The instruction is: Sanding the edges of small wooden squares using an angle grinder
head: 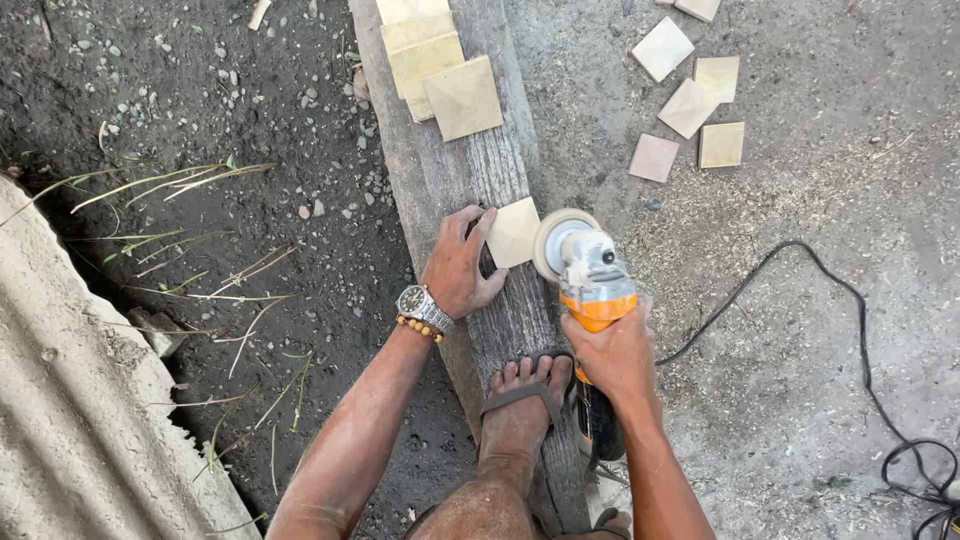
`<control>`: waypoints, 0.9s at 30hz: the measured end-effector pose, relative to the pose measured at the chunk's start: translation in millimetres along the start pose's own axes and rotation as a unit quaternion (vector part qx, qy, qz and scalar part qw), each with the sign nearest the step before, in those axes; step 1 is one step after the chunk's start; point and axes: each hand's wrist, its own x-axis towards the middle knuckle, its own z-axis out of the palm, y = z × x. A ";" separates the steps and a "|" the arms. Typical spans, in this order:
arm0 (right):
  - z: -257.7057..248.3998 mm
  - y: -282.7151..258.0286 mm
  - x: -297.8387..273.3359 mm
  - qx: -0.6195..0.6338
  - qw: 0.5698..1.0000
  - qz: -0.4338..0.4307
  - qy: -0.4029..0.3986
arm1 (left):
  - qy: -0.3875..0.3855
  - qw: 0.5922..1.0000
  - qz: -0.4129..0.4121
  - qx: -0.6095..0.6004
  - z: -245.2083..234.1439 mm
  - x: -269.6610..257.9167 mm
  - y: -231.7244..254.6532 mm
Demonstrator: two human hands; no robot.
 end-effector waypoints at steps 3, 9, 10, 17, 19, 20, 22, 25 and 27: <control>1.4 -18.4 -8.4 0.011 0.998 -0.060 -0.001 | -0.003 1.000 0.005 -0.008 -3.1 1.6 -3.1; -2.1 -10.8 -6.1 -0.022 0.999 -0.027 0.010 | 0.023 1.000 0.017 -0.002 1.0 2.0 -5.9; 4.0 -12.6 -4.6 -0.024 0.999 -0.024 0.009 | 0.021 1.000 0.014 -0.003 0.5 1.6 -6.8; -1.1 -30.3 -9.3 -0.035 0.999 0.010 -0.020 | 0.026 1.000 0.011 -0.008 -3.9 7.5 -3.8; 1.5 -23.8 -8.7 -0.040 0.999 0.027 -0.013 | 0.021 1.000 0.011 -0.010 -2.6 3.7 -4.3; 4.5 -23.9 -8.1 -0.029 0.999 0.008 -0.019 | 0.024 1.000 0.007 -0.016 -3.9 2.7 -3.4; 6.0 -23.4 -5.4 -0.018 1.000 -0.014 -0.018 | 0.030 0.999 0.008 -0.025 -0.9 4.7 -1.2; 6.6 -24.3 -4.6 -0.034 0.999 -0.020 -0.020 | 0.027 1.000 0.005 -0.012 -3.8 5.3 -3.1; -0.1 -17.6 -6.2 -0.003 0.999 -0.046 -0.017 | 0.034 0.999 0.005 -0.012 -2.1 5.9 -2.0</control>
